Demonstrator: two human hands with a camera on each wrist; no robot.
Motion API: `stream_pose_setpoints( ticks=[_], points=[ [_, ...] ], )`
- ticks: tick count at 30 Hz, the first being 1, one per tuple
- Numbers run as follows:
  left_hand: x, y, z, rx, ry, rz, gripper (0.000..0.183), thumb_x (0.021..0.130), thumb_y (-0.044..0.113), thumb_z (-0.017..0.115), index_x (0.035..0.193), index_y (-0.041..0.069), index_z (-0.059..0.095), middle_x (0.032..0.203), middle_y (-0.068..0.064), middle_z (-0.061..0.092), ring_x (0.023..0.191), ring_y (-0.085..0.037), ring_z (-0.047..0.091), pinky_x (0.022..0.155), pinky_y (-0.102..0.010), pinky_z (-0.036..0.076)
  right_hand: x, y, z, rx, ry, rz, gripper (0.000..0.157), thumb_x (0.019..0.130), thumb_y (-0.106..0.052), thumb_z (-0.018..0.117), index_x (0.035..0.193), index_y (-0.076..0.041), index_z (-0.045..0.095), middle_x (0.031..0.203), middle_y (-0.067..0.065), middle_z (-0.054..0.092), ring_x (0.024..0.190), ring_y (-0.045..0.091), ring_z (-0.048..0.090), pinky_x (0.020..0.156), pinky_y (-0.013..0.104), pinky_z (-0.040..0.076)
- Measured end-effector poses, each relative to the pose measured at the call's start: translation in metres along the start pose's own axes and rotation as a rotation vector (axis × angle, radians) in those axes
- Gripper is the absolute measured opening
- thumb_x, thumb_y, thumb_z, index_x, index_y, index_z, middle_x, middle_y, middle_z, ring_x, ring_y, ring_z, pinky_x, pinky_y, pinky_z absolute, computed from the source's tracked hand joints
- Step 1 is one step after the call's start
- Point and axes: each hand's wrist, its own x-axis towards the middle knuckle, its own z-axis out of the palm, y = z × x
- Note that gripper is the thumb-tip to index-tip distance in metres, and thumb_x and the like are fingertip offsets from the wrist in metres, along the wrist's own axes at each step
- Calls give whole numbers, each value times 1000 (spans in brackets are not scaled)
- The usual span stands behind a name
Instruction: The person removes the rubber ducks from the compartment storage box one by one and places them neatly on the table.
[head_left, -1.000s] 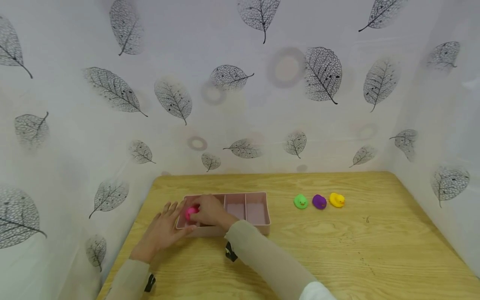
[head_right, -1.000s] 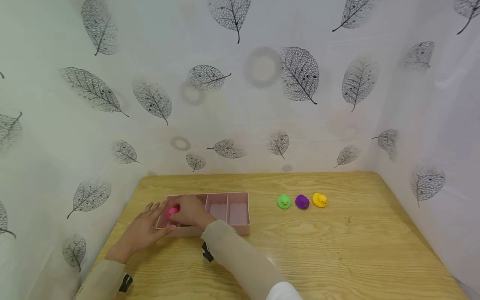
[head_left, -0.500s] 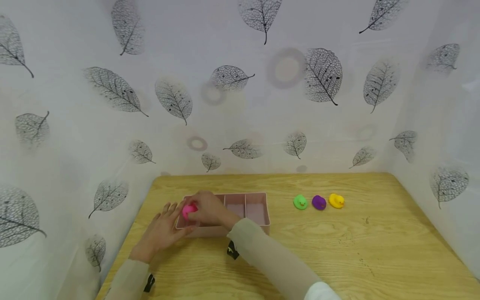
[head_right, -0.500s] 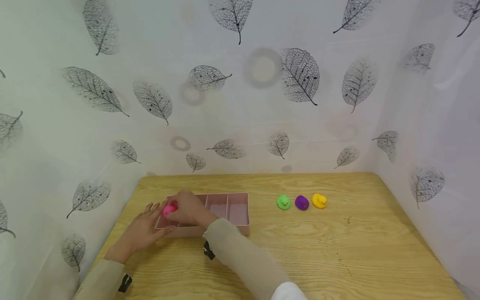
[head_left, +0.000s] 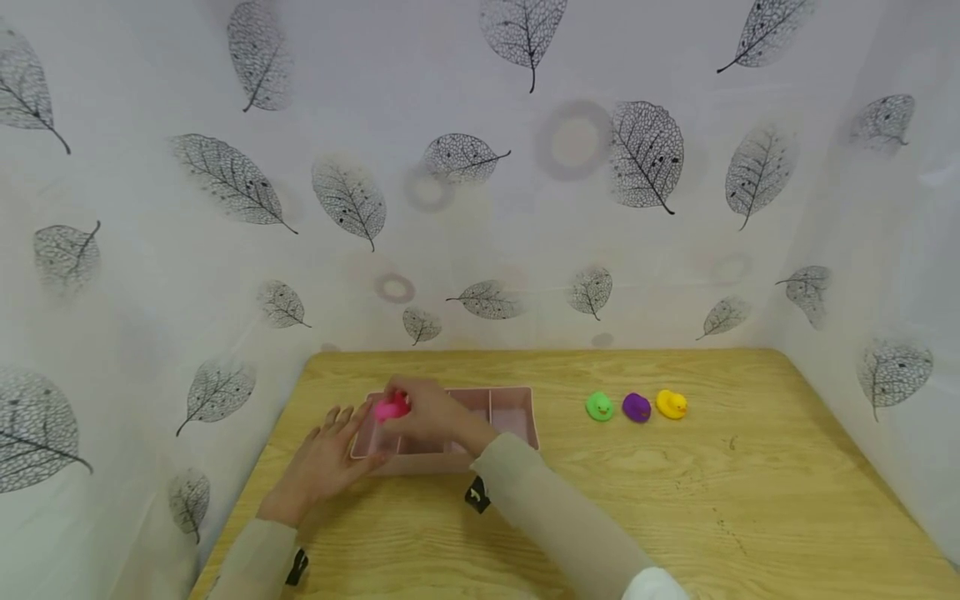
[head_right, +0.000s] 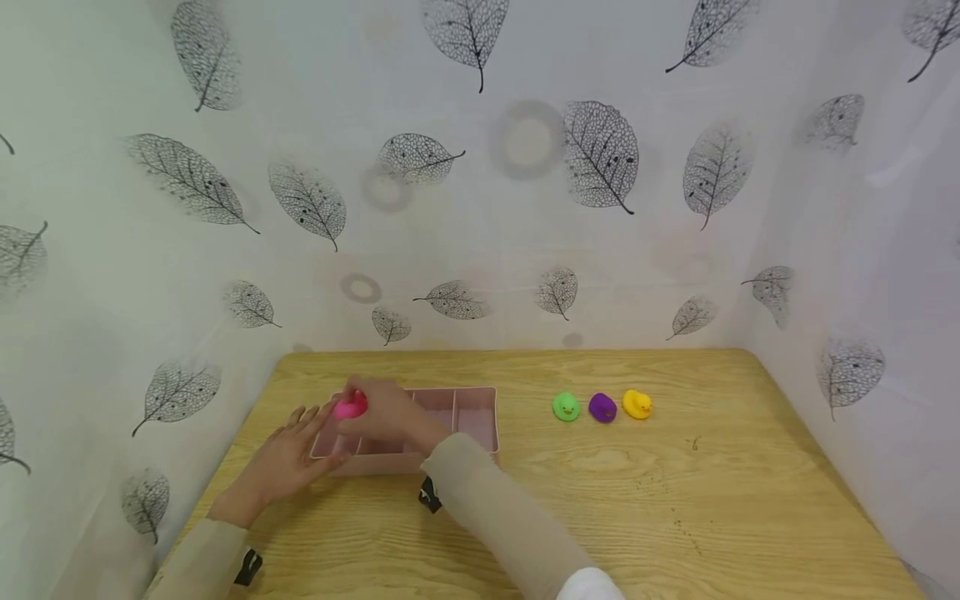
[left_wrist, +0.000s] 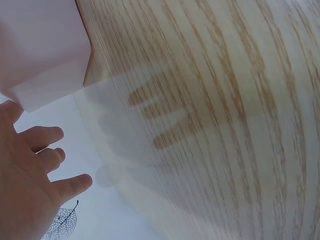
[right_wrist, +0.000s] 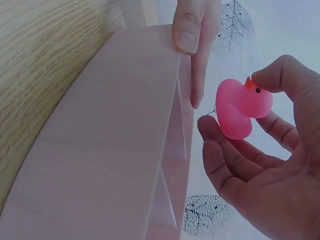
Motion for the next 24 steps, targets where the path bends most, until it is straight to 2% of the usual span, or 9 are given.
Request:
stream_pose_setpoints(
  ticks=[5, 10, 18, 24],
  points=[
    [0, 0, -1, 1, 0, 0, 94, 97, 71, 58, 169, 19, 28, 161, -30, 44, 154, -55, 32, 114, -79, 35, -4, 7, -7, 15, 19, -3, 29, 88, -17, 80, 114, -15, 68, 103, -3, 68, 87, 6, 61, 73, 17, 56],
    [-1, 0, 0, 5, 10, 11, 93, 97, 70, 59, 168, 18, 28, 160, -31, 45, 153, -55, 33, 115, -77, 35, -9, 18, -10, 78, 58, 12, 30, 88, -19, 79, 117, -16, 72, 108, -1, 69, 90, 6, 63, 75, 19, 57],
    [-2, -1, 3, 6, 41, 37, 94, 96, 68, 61, 168, 17, 28, 159, -31, 46, 151, -56, 36, 114, -77, 37, -24, 27, -23, 202, 63, 18, 40, 90, -17, 77, 129, -7, 72, 119, 5, 70, 95, 13, 65, 79, 23, 57],
    [-1, -1, 3, 21, 50, 49, 92, 97, 66, 61, 168, 16, 28, 158, -31, 47, 150, -57, 38, 113, -77, 38, -32, 31, -34, 204, 65, 37, 41, 90, -19, 81, 130, -13, 73, 119, 4, 73, 96, 11, 65, 80, 23, 58]
  ],
)
